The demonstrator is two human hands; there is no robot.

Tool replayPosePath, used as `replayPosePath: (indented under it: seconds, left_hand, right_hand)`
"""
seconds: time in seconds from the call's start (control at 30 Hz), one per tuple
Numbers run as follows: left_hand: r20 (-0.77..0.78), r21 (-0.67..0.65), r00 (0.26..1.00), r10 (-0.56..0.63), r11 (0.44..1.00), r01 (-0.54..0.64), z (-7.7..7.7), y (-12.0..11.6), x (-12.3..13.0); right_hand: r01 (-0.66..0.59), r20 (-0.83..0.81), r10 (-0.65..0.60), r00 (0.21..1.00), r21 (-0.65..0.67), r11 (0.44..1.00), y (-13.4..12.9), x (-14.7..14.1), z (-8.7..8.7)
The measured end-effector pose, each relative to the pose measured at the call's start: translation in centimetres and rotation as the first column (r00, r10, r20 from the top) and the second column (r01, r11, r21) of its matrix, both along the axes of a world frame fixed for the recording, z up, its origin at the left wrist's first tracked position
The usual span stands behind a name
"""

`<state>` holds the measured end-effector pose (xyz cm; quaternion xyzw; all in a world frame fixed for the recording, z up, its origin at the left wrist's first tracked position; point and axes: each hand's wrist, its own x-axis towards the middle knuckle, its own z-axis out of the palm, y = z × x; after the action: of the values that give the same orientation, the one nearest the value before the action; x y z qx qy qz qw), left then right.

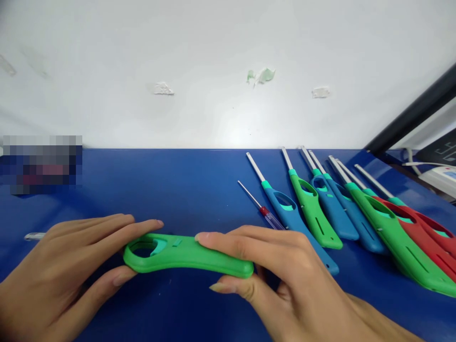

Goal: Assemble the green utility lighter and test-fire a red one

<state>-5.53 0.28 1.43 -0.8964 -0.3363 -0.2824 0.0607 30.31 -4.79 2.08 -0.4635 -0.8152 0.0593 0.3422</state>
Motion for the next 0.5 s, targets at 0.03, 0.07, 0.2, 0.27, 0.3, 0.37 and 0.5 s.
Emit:
replayPosePath:
  seconds: [0.03, 0.07, 0.2, 0.27, 0.3, 0.37, 0.5]
  left_hand:
    - [0.000, -0.004, 1.000, 0.006, 1.000, -0.006, 0.0, -0.1, 0.1]
    - [0.000, -0.007, 1.000, 0.013, 1.000, -0.013, 0.0, -0.1, 0.1]
    - [0.001, -0.009, 1.000, 0.025, 1.000, -0.025, 0.0, -0.1, 0.3]
    - [-0.004, 0.001, 1.000, 0.023, 1.000, -0.023, 0.0, 0.0, 0.2]
    - [-0.007, 0.009, 1.000, 0.018, 1.000, -0.018, 0.0, 0.1, 0.2]
    - [-0.009, 0.013, 1.000, -0.001, 1.000, 0.001, -0.1, 0.3, 0.1]
    - [0.007, -0.019, 1.000, -0.027, 0.999, 0.027, -0.1, 0.4, 0.1]
  right_hand:
    - [-0.035, -0.004, 0.035, 0.999, 0.014, 0.999, 0.3, 0.0, 0.5]
    - [-0.069, 0.006, 0.069, 0.998, 0.028, 0.997, 0.6, -0.1, 1.0]
    - [-0.151, 0.041, 0.149, 0.988, 0.051, 0.987, 1.8, -0.2, 2.4]
    - [-0.171, 0.023, 0.170, 0.985, 0.034, 0.985, 1.9, -0.4, 2.2]
    - [-0.172, 0.004, 0.171, 0.985, 0.017, 0.985, 1.8, -0.5, 1.9]
    - [-0.124, -0.055, 0.122, 0.991, -0.028, 0.992, 1.2, -0.6, 1.0]
    - [-0.025, -0.117, 0.012, 0.993, -0.106, 0.994, -0.1, -0.5, -0.2]
